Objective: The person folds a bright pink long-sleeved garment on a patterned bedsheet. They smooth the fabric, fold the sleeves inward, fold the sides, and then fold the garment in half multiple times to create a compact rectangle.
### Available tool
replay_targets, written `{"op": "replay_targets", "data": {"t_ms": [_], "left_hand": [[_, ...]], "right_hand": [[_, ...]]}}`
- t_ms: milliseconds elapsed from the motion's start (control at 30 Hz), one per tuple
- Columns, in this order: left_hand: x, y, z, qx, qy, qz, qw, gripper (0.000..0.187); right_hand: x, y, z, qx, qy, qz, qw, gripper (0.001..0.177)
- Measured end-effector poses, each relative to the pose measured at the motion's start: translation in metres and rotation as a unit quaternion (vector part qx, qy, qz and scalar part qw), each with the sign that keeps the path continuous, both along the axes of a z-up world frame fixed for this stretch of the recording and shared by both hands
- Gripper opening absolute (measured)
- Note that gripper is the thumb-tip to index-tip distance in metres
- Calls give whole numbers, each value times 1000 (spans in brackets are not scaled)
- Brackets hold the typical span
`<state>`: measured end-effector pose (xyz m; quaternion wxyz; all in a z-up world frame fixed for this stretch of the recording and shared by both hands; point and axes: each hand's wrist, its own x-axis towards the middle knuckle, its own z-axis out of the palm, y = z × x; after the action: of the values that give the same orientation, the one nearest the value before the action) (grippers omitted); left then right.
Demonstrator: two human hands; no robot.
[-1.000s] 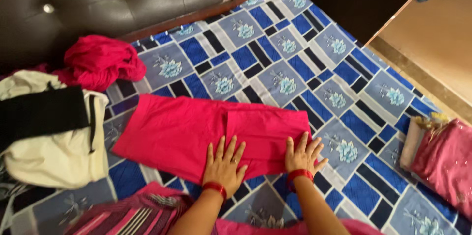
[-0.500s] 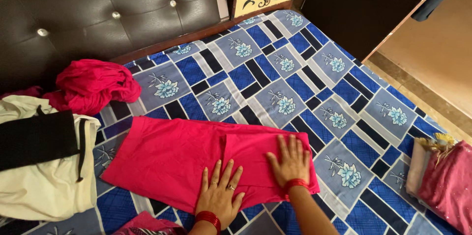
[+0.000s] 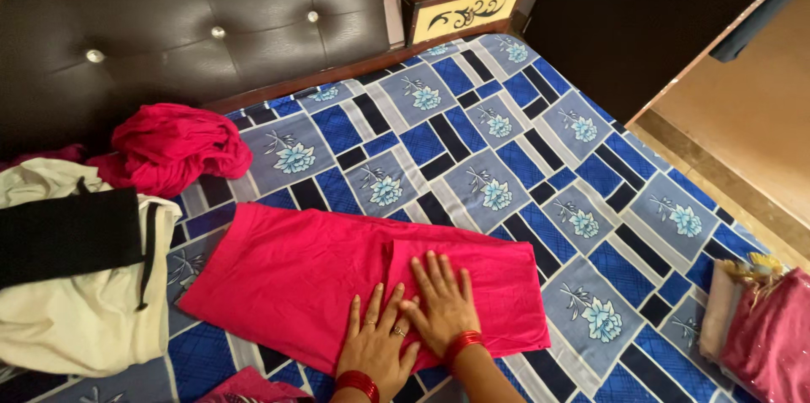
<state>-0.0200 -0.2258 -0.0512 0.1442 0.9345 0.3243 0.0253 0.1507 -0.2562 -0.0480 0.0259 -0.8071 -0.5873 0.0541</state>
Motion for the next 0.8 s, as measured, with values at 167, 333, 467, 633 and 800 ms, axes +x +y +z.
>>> {"op": "replay_targets", "data": {"t_ms": [167, 333, 467, 633, 800], "left_hand": [[-2, -3, -5, 67, -116, -2, 991, 73], [-2, 0, -7, 63, -136, -5, 989, 73], [-4, -2, -3, 56, -123, 0, 991, 72], [-4, -2, 2, 20, -74, -2, 997, 71], [-3, -1, -6, 115, -156, 0, 981, 73]], "right_hand": [[54, -29, 2, -58, -55, -153, 985, 79], [116, -54, -10, -33, -5, -319, 947, 78], [109, -43, -21, 24, -44, -347, 936, 77], [28, -8, -27, 127, -20, -58, 990, 80], [22, -5, -13, 14, -18, -49, 999, 78]]}}
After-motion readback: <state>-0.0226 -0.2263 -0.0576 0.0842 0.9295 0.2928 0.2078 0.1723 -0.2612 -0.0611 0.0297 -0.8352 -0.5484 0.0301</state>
